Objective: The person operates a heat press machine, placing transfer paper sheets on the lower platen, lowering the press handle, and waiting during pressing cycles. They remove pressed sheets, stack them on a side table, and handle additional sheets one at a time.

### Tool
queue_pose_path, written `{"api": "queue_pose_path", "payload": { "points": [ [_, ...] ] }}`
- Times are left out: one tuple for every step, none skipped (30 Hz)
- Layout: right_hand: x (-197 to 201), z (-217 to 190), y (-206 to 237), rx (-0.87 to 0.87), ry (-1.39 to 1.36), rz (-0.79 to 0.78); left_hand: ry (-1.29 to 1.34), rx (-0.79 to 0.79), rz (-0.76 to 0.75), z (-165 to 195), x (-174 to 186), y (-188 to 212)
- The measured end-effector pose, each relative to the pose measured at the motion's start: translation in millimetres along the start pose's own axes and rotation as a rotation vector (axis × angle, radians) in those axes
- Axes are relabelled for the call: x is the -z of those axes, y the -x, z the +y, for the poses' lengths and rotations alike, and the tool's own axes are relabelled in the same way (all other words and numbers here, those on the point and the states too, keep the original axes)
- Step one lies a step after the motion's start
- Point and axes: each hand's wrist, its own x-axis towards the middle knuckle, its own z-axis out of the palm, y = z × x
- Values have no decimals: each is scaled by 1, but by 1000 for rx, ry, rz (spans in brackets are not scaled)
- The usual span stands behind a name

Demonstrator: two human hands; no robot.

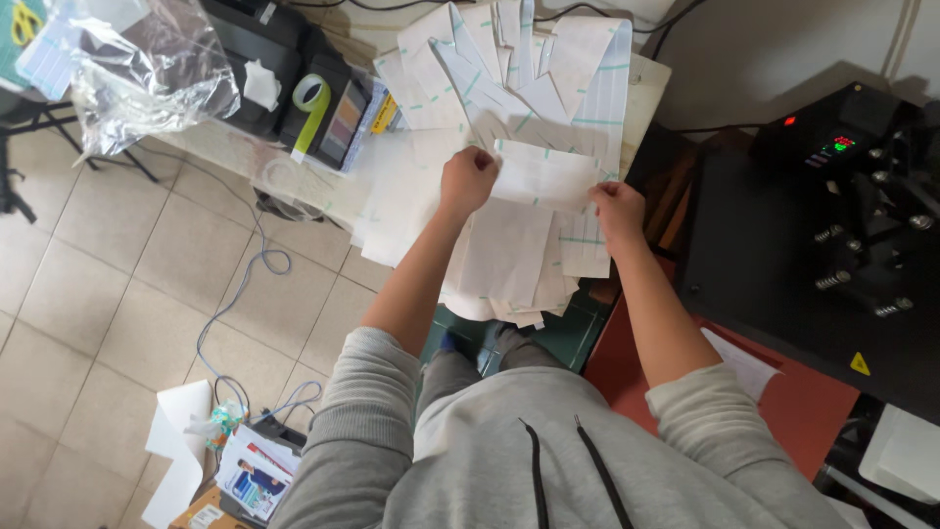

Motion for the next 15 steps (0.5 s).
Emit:
{"api": "queue_pose_path", "payload": {
  "points": [
    [-3,-3,-5,2,25,16,13,-15,-3,0,0,-9],
    [-8,-3,-7,1,48,32,6,-59,61,-1,-1,-17],
    [-11,3,-2,-9,72,49,-2,-99,119,-5,-2,-19],
    [-13,12,7,4,140,67,-10,-134,172,-11,-4,-14],
    [-15,19,15,19,211,83,-50,-95,120,-18,-6,-5],
    [-21,22,23,40,277,96,-93,-62,74,-26,-4,3],
    [-29,32,34,3,357,86,-134,-39,35,-33,-1,6],
    [-33,46,49,-30,438,79,-161,-28,-41,-44,2,14],
    [-36,56,65,1,473,38,-188,-11,-119,-56,6,34],
    [-39,69,87,26,508,-11,-153,88,-147,-69,11,56],
    [-45,80,107,60,543,-17,-208,119,-201,-81,17,78],
    [-51,88,122,100,578,-20,-260,146,-253,-91,23,95],
    [-56,94,136,102,590,-31,-241,145,-276,-100,30,110],
    [-62,100,149,106,602,-44,-223,144,-295,-109,37,121],
    [-67,104,158,109,616,-59,-211,154,-258,-117,44,128]
  ]
}}
